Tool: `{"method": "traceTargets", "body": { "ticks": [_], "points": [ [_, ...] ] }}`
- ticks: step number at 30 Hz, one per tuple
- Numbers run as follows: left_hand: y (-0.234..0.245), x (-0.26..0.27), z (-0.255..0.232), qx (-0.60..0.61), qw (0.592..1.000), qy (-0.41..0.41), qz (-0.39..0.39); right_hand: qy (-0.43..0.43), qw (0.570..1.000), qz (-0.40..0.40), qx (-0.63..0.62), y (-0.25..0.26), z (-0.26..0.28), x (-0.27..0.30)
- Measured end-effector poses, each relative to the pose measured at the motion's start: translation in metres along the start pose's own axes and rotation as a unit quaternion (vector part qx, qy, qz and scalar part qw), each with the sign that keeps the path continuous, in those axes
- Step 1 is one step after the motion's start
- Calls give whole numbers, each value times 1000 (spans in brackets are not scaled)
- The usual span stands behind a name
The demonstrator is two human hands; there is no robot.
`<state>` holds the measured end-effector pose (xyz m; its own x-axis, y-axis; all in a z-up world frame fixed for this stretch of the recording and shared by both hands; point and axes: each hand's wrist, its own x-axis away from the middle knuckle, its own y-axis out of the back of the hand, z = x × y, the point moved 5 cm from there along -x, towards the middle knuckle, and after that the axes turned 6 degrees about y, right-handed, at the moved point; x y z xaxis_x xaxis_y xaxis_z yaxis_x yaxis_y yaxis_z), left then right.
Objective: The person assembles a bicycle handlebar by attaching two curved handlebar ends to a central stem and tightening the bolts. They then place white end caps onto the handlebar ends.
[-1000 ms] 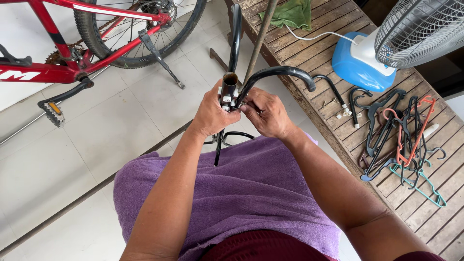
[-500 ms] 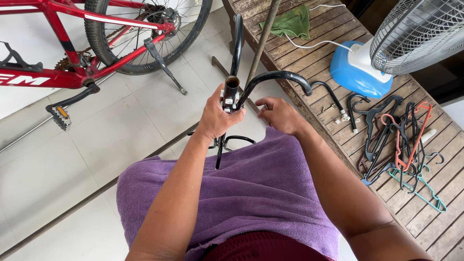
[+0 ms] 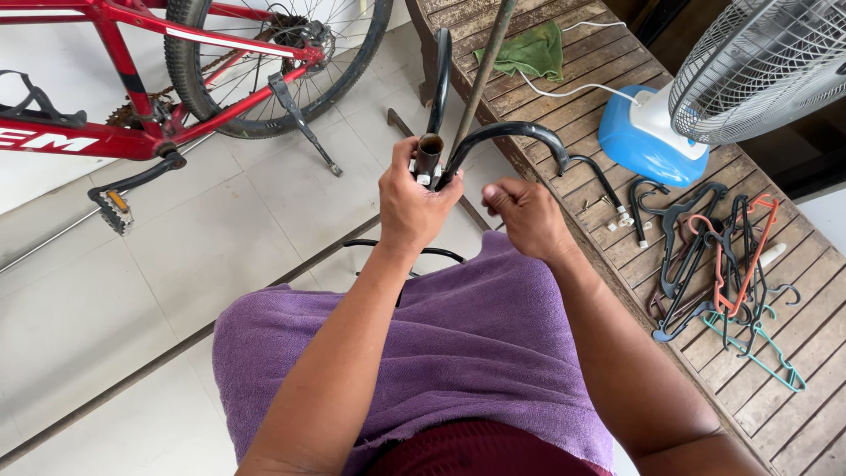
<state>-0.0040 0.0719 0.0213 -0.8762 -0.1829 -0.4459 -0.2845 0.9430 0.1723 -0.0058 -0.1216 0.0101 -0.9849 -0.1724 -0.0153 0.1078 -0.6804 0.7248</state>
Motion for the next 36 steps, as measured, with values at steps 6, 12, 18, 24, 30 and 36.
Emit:
{"method": "traceTargets", "body": {
  "ticks": [6,12,18,24,30,36],
  "points": [
    [-7,3,14,-9,999,46,-12,3,902,8,-433,0,5,0],
    [-13,0,16,-7,1000,-2,-6,-24,784,17,-620,-6,15,5],
    [-8,2,16,6,1000,1,-7,17,830,8,-558,-19,15,-9],
    [-8,1,16,-7,1000,-1,-14,3,794,48,-606,-14,24,-4],
    [-9,1,21,-15,1000,-7,-15,-12,878,21,-478,1,45,3],
    [-12,1,24,-8,1000,-12,-19,21,978,-114,-173,14,39,-2]
  ]
}}
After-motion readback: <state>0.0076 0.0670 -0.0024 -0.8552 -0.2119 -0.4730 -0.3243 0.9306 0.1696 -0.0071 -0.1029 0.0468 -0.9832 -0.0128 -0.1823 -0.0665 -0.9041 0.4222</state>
